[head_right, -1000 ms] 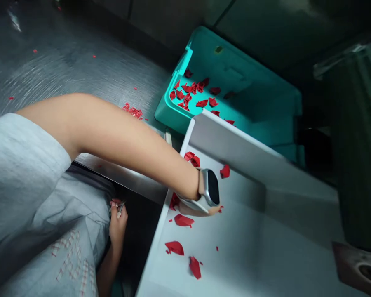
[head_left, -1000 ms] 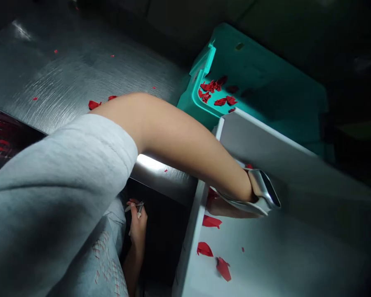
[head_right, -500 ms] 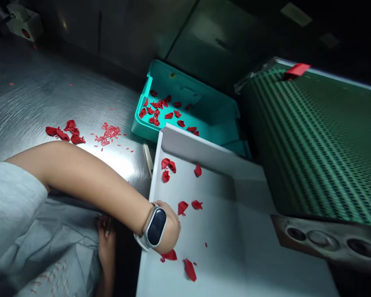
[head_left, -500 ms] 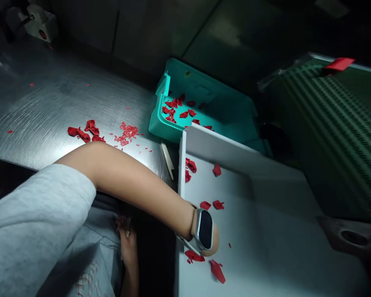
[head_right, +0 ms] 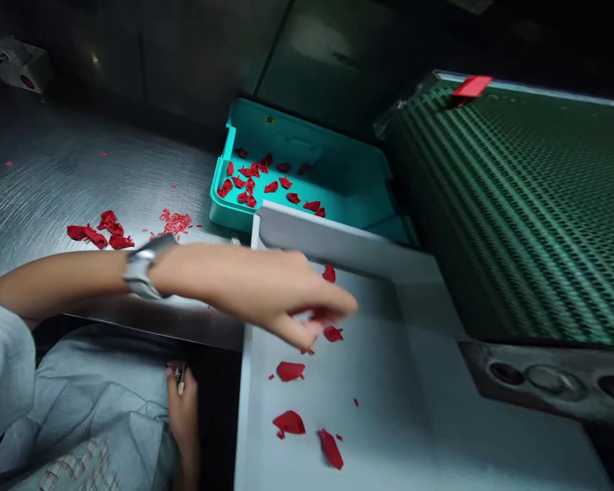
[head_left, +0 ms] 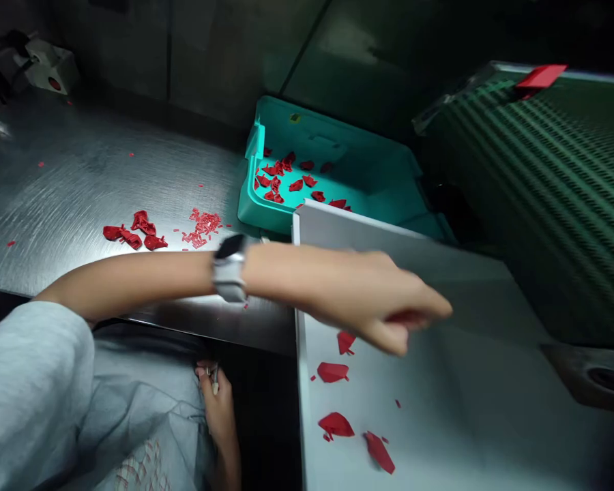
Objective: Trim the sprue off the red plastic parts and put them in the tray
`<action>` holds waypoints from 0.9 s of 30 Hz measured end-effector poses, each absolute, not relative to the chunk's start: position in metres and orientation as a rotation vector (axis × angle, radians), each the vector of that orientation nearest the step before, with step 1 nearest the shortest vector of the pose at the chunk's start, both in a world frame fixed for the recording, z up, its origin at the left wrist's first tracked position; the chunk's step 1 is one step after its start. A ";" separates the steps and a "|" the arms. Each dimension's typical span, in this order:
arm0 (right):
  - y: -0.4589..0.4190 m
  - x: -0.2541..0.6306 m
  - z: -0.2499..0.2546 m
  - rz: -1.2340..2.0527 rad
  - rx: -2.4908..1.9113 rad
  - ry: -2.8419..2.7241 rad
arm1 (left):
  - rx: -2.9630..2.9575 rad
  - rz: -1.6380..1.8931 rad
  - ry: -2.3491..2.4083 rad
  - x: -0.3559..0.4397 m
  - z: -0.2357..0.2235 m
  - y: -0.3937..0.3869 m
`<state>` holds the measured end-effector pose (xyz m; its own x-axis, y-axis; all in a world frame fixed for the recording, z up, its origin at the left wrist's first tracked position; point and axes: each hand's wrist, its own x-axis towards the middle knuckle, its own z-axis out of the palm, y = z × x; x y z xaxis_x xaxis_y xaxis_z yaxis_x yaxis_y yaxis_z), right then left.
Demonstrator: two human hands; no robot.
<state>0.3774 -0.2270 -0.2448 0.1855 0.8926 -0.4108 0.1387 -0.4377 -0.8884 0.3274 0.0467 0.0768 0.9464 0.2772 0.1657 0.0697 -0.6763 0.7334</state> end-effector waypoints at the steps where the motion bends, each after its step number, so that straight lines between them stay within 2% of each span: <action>1: -0.225 0.377 -0.242 1.319 -1.726 -0.983 | 2.260 0.378 0.268 0.310 0.077 0.055; 5: -0.215 0.374 -0.232 1.331 -1.688 -1.000 | 2.240 0.471 0.592 0.239 0.046 0.078; 9: -0.205 0.372 -0.226 1.336 -1.669 -1.013 | 2.259 0.401 1.008 0.185 -0.003 0.087; 15: -0.196 0.370 -0.216 1.371 -1.666 -1.071 | 2.529 0.595 1.117 0.155 -0.055 0.082; 20: -0.188 0.371 -0.206 1.397 -1.656 -1.124 | 2.567 0.530 1.113 0.155 -0.063 0.081; 27: -0.174 0.365 -0.182 1.398 -1.626 -1.142 | 2.364 0.457 1.114 0.148 -0.044 0.080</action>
<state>0.3650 -0.1737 -0.1819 0.0305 0.9287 -0.3695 0.1766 -0.3689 -0.9125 0.1476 0.0795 -0.0442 0.6121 0.7855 0.0917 0.6241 -0.5510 0.5541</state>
